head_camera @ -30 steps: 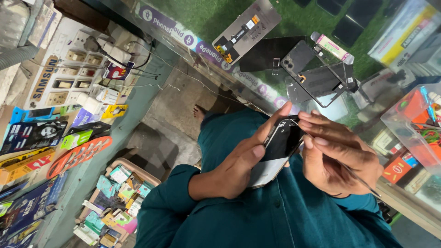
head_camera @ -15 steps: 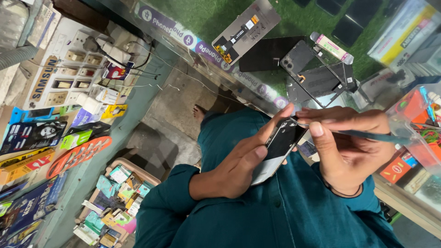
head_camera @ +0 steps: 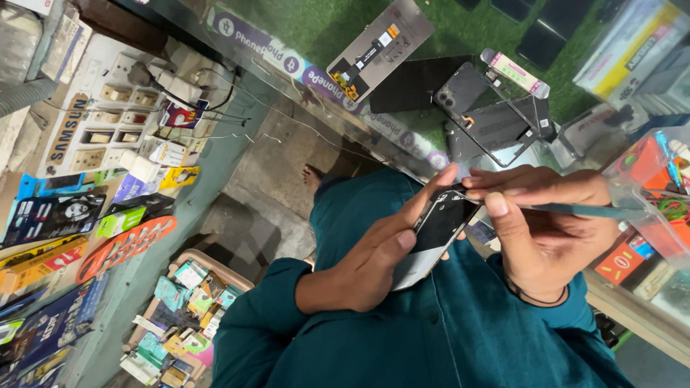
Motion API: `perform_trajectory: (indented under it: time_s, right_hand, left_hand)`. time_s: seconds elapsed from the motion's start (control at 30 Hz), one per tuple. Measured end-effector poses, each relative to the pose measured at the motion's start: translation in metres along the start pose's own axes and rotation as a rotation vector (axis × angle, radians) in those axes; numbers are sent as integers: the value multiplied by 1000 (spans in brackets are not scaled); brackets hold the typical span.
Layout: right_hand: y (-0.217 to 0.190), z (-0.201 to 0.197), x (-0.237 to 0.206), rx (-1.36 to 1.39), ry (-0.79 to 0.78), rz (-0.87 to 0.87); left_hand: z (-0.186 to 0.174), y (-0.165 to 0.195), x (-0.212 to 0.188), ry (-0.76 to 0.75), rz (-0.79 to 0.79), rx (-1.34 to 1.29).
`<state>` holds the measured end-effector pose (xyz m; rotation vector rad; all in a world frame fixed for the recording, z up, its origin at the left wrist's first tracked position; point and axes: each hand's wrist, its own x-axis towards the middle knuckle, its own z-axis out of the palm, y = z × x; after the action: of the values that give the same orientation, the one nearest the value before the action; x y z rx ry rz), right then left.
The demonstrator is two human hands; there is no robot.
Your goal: The person disassembles a smartphone by removing the back cover and internal components, then reassembles it by placing the battery and back cover back into position. The person uses a screwdriver and tweezers to manipulate small parts and connectors.
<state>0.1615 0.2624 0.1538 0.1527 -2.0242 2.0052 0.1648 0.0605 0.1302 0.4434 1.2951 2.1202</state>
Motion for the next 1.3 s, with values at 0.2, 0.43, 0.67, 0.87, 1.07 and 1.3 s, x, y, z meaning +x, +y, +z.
perform_trajectory:
  time_s: [0.2,0.43,0.67,0.87,1.07,1.3]
  right_hand:
    - [-2,6,-2,-24,39,66]
    - [3,6,-5,-15,54,83]
    - [5,1,-5,-3,8,93]
    - [4,2,-3,31,5,98]
    - [0,6,-1,-20,0,93]
    - [2,3,-2,-9,-25,98]
  left_hand:
    - [-2,-5,1,0,81,74]
    - [-1,-3,3,11,61,77]
    - [1,4,5,54,-65,0]
    - [2,5,7,60,20,-7]
    - [3,2,6,56,-53,-58]
    - [4,1,6,63,-71,-55]
